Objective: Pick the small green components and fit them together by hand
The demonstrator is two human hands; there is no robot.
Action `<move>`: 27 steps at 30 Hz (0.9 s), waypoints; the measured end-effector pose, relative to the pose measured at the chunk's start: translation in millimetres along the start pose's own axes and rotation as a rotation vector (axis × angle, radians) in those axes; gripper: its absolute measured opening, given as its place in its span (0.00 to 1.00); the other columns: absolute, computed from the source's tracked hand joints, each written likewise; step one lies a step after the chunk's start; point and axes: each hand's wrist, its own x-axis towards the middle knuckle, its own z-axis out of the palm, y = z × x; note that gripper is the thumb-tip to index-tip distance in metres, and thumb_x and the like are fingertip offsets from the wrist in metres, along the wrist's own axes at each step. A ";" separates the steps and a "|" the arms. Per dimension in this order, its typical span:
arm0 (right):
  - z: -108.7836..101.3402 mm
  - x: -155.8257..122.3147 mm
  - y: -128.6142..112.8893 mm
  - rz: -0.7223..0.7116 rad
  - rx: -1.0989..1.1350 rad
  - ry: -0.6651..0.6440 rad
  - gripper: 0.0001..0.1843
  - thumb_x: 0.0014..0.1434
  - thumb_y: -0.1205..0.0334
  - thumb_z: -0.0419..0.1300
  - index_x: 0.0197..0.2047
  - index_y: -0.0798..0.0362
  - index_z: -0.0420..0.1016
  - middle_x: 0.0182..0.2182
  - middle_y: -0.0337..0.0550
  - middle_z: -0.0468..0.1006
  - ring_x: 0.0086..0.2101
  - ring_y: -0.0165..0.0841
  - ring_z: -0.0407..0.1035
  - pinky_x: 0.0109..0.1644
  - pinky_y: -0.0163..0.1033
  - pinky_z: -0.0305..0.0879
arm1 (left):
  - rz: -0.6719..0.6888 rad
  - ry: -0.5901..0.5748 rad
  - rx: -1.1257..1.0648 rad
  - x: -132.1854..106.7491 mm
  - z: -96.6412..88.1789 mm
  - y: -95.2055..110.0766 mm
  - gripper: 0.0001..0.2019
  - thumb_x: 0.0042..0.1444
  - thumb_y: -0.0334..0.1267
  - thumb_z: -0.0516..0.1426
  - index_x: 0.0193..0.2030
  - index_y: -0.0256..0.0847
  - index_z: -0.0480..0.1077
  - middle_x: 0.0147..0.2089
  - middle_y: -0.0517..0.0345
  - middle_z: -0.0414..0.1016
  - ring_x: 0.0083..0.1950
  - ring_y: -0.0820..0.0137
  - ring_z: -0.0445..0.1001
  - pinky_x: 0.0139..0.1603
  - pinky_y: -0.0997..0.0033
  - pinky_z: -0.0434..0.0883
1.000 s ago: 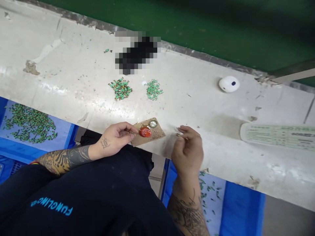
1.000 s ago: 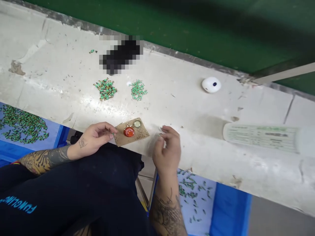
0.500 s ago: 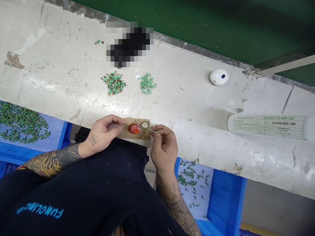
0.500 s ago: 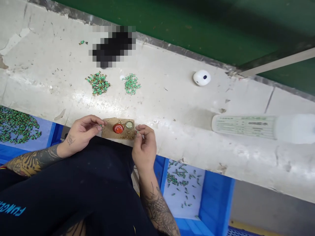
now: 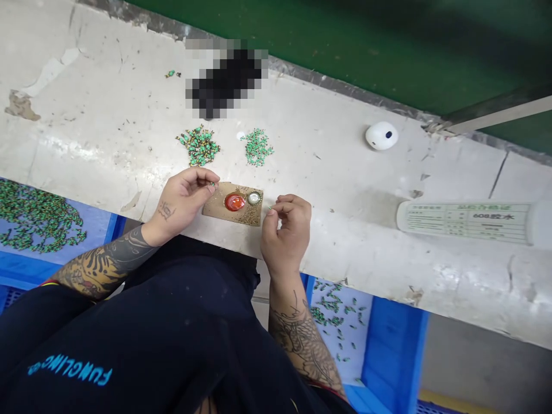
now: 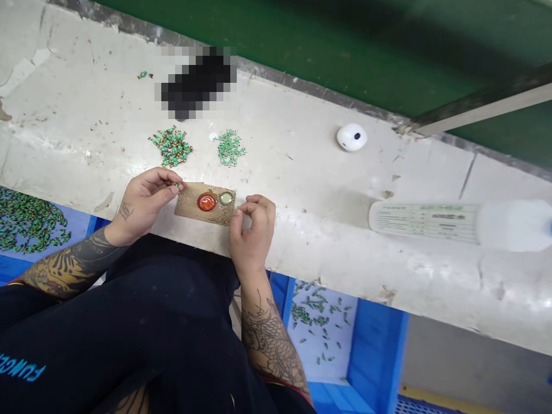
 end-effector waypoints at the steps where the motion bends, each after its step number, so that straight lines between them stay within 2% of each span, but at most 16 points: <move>1: -0.5 1.9 -1.6 -0.032 -0.040 0.006 0.04 0.61 0.68 0.55 0.38 0.49 0.67 0.43 0.47 0.68 0.50 0.42 0.66 0.51 0.54 0.68 | 0.001 0.006 0.006 0.7 -0.9 0.1 0.04 0.54 0.33 0.65 0.37 0.40 0.77 0.37 0.58 0.78 0.40 0.71 0.76 0.47 0.69 0.71; 8: 6.7 6.8 -15.2 -0.175 -0.115 -0.066 0.05 0.61 0.68 0.58 0.39 0.49 0.69 0.45 0.47 0.66 0.49 0.43 0.65 0.52 0.55 0.66 | -0.018 0.007 -0.027 -2.4 -5.5 -0.6 0.05 0.54 0.33 0.65 0.38 0.40 0.77 0.36 0.59 0.78 0.38 0.71 0.78 0.45 0.69 0.74; 11: 13.1 6.8 -17.2 -0.208 -0.124 -0.086 0.05 0.61 0.68 0.58 0.39 0.49 0.69 0.45 0.47 0.66 0.49 0.43 0.64 0.51 0.54 0.65 | -0.036 -0.007 -0.066 -3.8 -4.7 0.7 0.06 0.55 0.31 0.64 0.40 0.40 0.76 0.35 0.59 0.78 0.36 0.72 0.79 0.41 0.70 0.75; 17: 17.7 7.2 -15.9 -0.223 -0.156 -0.088 0.04 0.62 0.68 0.58 0.40 0.49 0.70 0.45 0.47 0.66 0.48 0.43 0.64 0.52 0.54 0.64 | -0.044 -0.047 -0.076 -5.9 -4.0 1.0 0.05 0.56 0.29 0.62 0.40 0.38 0.76 0.33 0.58 0.78 0.35 0.71 0.79 0.33 0.74 0.74; 27: 18.0 7.7 -16.8 -0.223 -0.177 -0.097 0.05 0.62 0.69 0.58 0.39 0.49 0.70 0.44 0.47 0.66 0.48 0.43 0.64 0.51 0.54 0.65 | -0.068 -0.061 -0.113 -6.3 -5.1 -1.4 0.05 0.57 0.30 0.63 0.41 0.39 0.77 0.34 0.57 0.79 0.36 0.71 0.81 0.33 0.74 0.76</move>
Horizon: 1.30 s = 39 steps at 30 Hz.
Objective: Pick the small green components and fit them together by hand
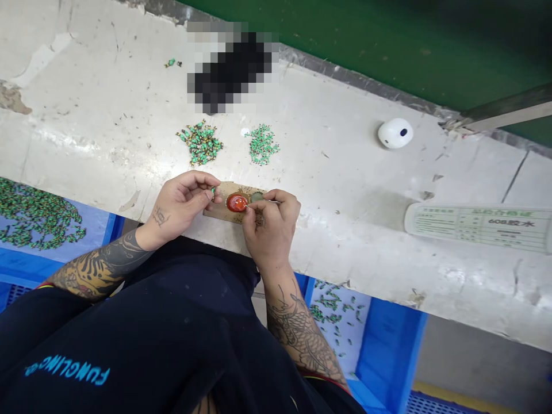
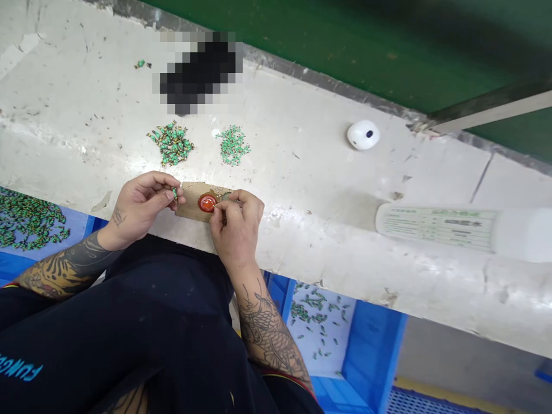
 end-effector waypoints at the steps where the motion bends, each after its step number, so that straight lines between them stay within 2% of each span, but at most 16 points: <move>1: -0.1 0.1 -0.2 0.001 -0.002 0.001 0.05 0.62 0.69 0.58 0.39 0.49 0.70 0.44 0.47 0.66 0.48 0.43 0.64 0.51 0.54 0.65 | -0.004 -0.002 -0.003 0.0 -0.2 0.1 0.05 0.57 0.30 0.63 0.41 0.39 0.77 0.34 0.57 0.79 0.36 0.71 0.81 0.33 0.74 0.76; 11: -7.8 -0.2 -5.1 0.014 0.040 0.041 0.05 0.62 0.68 0.58 0.40 0.49 0.70 0.43 0.46 0.66 0.47 0.42 0.65 0.51 0.54 0.67 | -0.088 0.003 -0.108 -1.8 -0.9 2.6 0.07 0.53 0.33 0.67 0.40 0.39 0.78 0.34 0.57 0.82 0.36 0.72 0.82 0.40 0.73 0.78; 15: -19.5 2.5 -21.0 0.023 0.196 0.086 0.06 0.62 0.68 0.58 0.42 0.48 0.70 0.42 0.44 0.70 0.46 0.41 0.69 0.50 0.53 0.70 | -0.113 -0.048 -0.139 -5.5 1.4 6.1 0.10 0.51 0.34 0.70 0.40 0.39 0.78 0.35 0.57 0.83 0.38 0.70 0.83 0.42 0.71 0.79; 19: -24.6 7.3 -38.7 0.007 0.447 0.034 0.06 0.64 0.68 0.57 0.42 0.47 0.69 0.44 0.44 0.74 0.47 0.40 0.73 0.51 0.54 0.74 | -0.123 -0.129 -0.103 -11.9 6.6 12.4 0.10 0.52 0.35 0.70 0.42 0.40 0.79 0.35 0.57 0.83 0.38 0.68 0.83 0.45 0.67 0.80; 21: -24.3 9.4 -44.4 -0.007 0.500 0.011 0.06 0.64 0.68 0.57 0.42 0.47 0.69 0.45 0.44 0.74 0.47 0.40 0.74 0.50 0.54 0.75 | -0.110 -0.148 -0.068 -15.4 10.0 16.2 0.10 0.51 0.34 0.70 0.41 0.40 0.80 0.37 0.56 0.84 0.39 0.68 0.83 0.46 0.66 0.81; 28: -21.6 11.0 -50.8 -0.047 0.459 0.031 0.06 0.62 0.69 0.58 0.41 0.48 0.69 0.41 0.43 0.76 0.44 0.39 0.74 0.44 0.49 0.77 | -0.105 -0.168 -0.039 -23.4 13.7 21.2 0.11 0.49 0.33 0.71 0.41 0.41 0.82 0.37 0.57 0.84 0.38 0.69 0.84 0.44 0.69 0.81; 39: -23.3 8.4 -52.5 -0.065 0.418 0.050 0.07 0.61 0.71 0.59 0.40 0.49 0.71 0.39 0.42 0.76 0.42 0.37 0.75 0.43 0.46 0.77 | -0.118 -0.157 -0.039 -28.1 15.7 18.5 0.12 0.48 0.35 0.72 0.40 0.39 0.82 0.37 0.55 0.85 0.38 0.68 0.84 0.43 0.69 0.82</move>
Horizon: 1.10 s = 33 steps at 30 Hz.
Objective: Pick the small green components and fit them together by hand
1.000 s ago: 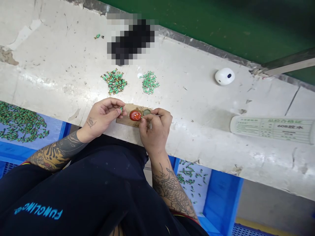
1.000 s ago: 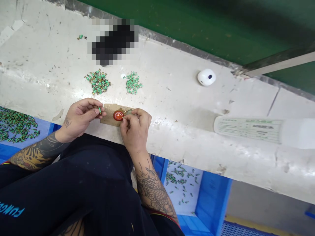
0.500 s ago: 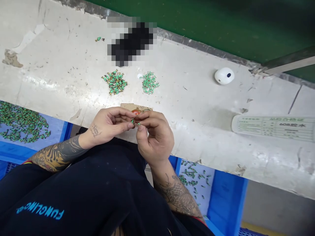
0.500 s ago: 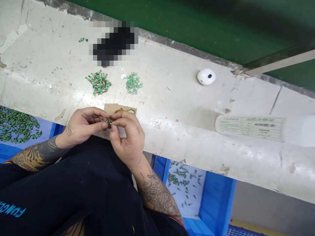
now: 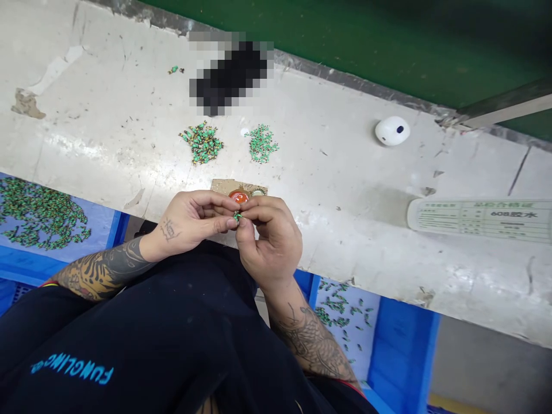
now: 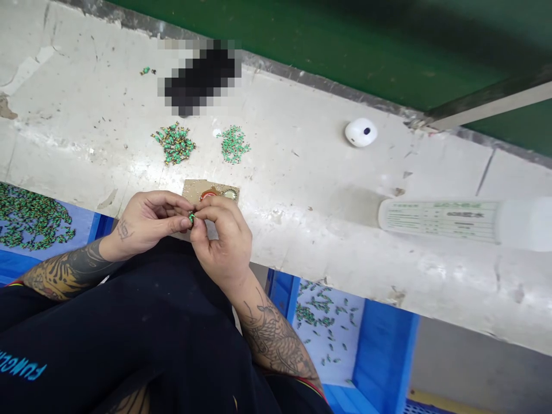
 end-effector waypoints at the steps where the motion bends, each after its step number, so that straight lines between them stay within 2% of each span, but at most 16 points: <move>1: 0.0 0.0 0.1 -0.001 -0.007 0.000 0.07 0.61 0.71 0.59 0.40 0.49 0.71 0.39 0.42 0.76 0.42 0.37 0.75 0.43 0.46 0.77 | 0.002 0.001 0.000 -0.2 0.0 -0.1 0.12 0.48 0.35 0.72 0.40 0.39 0.82 0.37 0.55 0.85 0.38 0.68 0.84 0.43 0.69 0.82; 9: 1.0 0.2 0.8 -0.078 -0.069 0.010 0.07 0.61 0.72 0.59 0.39 0.50 0.70 0.38 0.43 0.77 0.40 0.36 0.75 0.41 0.44 0.77 | -0.009 0.000 0.012 -0.7 -1.3 -1.4 0.15 0.46 0.38 0.73 0.41 0.37 0.82 0.37 0.53 0.85 0.37 0.66 0.84 0.43 0.68 0.82; 18: 0.4 -1.7 3.7 -0.265 -0.261 -0.008 0.10 0.62 0.75 0.60 0.43 0.51 0.70 0.39 0.45 0.78 0.40 0.35 0.75 0.45 0.42 0.78 | 0.072 0.051 0.216 -3.4 3.4 9.1 0.08 0.53 0.34 0.67 0.40 0.37 0.82 0.41 0.51 0.86 0.39 0.67 0.84 0.43 0.70 0.81; 24: -0.2 -5.5 5.9 -0.360 -0.356 -0.028 0.10 0.62 0.76 0.61 0.45 0.55 0.71 0.42 0.49 0.78 0.43 0.36 0.75 0.46 0.41 0.77 | 0.092 0.061 0.252 -2.1 4.1 12.1 0.08 0.54 0.35 0.67 0.41 0.36 0.82 0.40 0.50 0.86 0.38 0.66 0.84 0.40 0.71 0.82; 27: -1.2 -3.3 2.8 -0.342 -0.319 -0.012 0.11 0.62 0.76 0.61 0.45 0.54 0.72 0.42 0.49 0.79 0.44 0.36 0.75 0.48 0.42 0.77 | 0.139 0.056 0.228 -1.3 4.5 11.9 0.06 0.54 0.33 0.67 0.39 0.37 0.82 0.38 0.51 0.86 0.37 0.67 0.84 0.39 0.72 0.81; 33: -3.6 3.5 -11.0 -0.162 -0.145 0.051 0.08 0.61 0.74 0.61 0.42 0.52 0.72 0.38 0.45 0.79 0.40 0.35 0.76 0.45 0.44 0.77 | 0.181 0.011 0.136 -3.9 4.6 11.4 0.05 0.54 0.34 0.68 0.37 0.37 0.82 0.36 0.53 0.85 0.35 0.70 0.82 0.38 0.74 0.79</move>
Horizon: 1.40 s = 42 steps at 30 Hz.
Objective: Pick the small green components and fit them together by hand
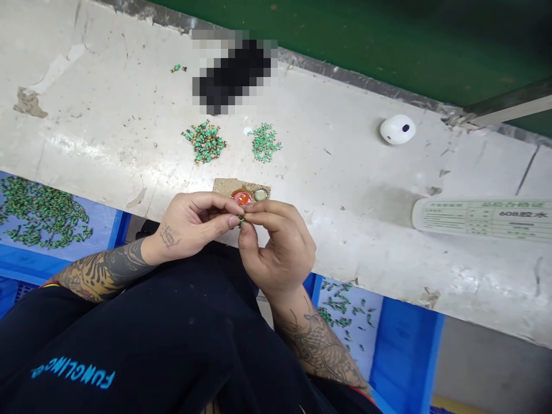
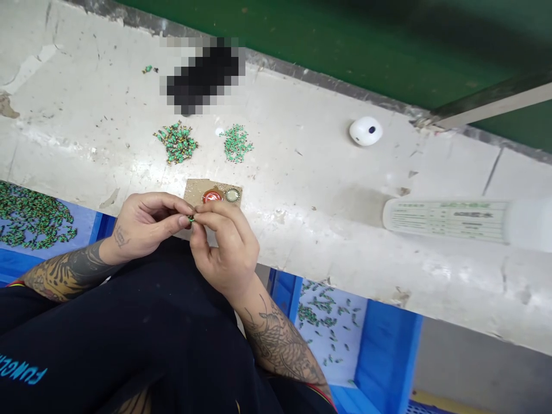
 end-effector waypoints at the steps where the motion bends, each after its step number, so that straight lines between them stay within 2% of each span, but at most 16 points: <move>1: -0.3 0.7 -1.8 0.004 0.002 0.005 0.08 0.60 0.74 0.62 0.42 0.53 0.73 0.38 0.45 0.79 0.40 0.35 0.77 0.45 0.44 0.77 | -0.003 -0.007 -0.010 -0.5 0.0 0.0 0.05 0.54 0.34 0.68 0.37 0.37 0.82 0.36 0.53 0.85 0.35 0.70 0.82 0.38 0.74 0.79; 10: 1.5 -2.2 -7.8 -0.081 -0.087 0.048 0.09 0.60 0.76 0.62 0.40 0.53 0.72 0.38 0.44 0.79 0.40 0.34 0.77 0.46 0.41 0.78 | -0.052 -0.038 -0.059 -2.6 1.5 2.4 0.06 0.54 0.37 0.68 0.36 0.38 0.79 0.37 0.54 0.83 0.39 0.70 0.80 0.42 0.74 0.77; 16: 4.9 -7.9 -8.5 -0.129 -0.123 0.057 0.11 0.57 0.78 0.63 0.40 0.54 0.72 0.38 0.45 0.79 0.42 0.35 0.77 0.47 0.41 0.78 | -0.037 0.013 -0.082 -7.8 7.6 0.9 0.08 0.54 0.39 0.69 0.35 0.38 0.77 0.36 0.56 0.81 0.39 0.71 0.79 0.44 0.74 0.76; 20: 5.6 -4.8 -11.3 -0.081 -0.076 0.078 0.11 0.57 0.78 0.63 0.40 0.54 0.72 0.38 0.44 0.78 0.41 0.35 0.77 0.47 0.41 0.78 | -0.036 0.049 -0.092 -9.5 10.1 0.1 0.10 0.52 0.41 0.70 0.35 0.38 0.77 0.37 0.55 0.81 0.40 0.70 0.79 0.46 0.71 0.76; 24: 1.3 2.5 -13.3 -0.019 -0.031 0.083 0.10 0.60 0.76 0.61 0.40 0.51 0.71 0.37 0.43 0.79 0.38 0.35 0.77 0.44 0.43 0.78 | -0.071 0.018 -0.149 -7.5 9.6 1.2 0.11 0.50 0.41 0.71 0.36 0.38 0.78 0.37 0.54 0.82 0.41 0.67 0.81 0.45 0.69 0.78; 30: -4.0 5.5 -10.8 -0.033 -0.074 0.053 0.08 0.61 0.73 0.60 0.41 0.49 0.70 0.37 0.42 0.79 0.38 0.36 0.77 0.43 0.45 0.78 | -0.084 -0.048 -0.207 -4.5 7.5 0.4 0.06 0.51 0.37 0.71 0.35 0.40 0.81 0.41 0.54 0.83 0.43 0.67 0.81 0.45 0.70 0.78; 37: -3.4 3.4 -11.8 -0.050 -0.099 0.077 0.09 0.60 0.74 0.61 0.39 0.51 0.70 0.35 0.43 0.79 0.36 0.34 0.76 0.41 0.41 0.77 | -0.076 -0.046 -0.190 -9.7 8.5 1.4 0.07 0.53 0.33 0.69 0.40 0.41 0.82 0.42 0.54 0.83 0.43 0.68 0.81 0.46 0.70 0.79; 42: -3.0 1.6 -13.0 -0.055 -0.128 0.093 0.08 0.60 0.74 0.61 0.39 0.51 0.70 0.35 0.43 0.79 0.36 0.34 0.77 0.41 0.41 0.78 | 0.004 -0.014 -0.132 -12.7 10.3 0.3 0.07 0.55 0.31 0.67 0.41 0.43 0.83 0.44 0.53 0.83 0.47 0.67 0.81 0.50 0.69 0.78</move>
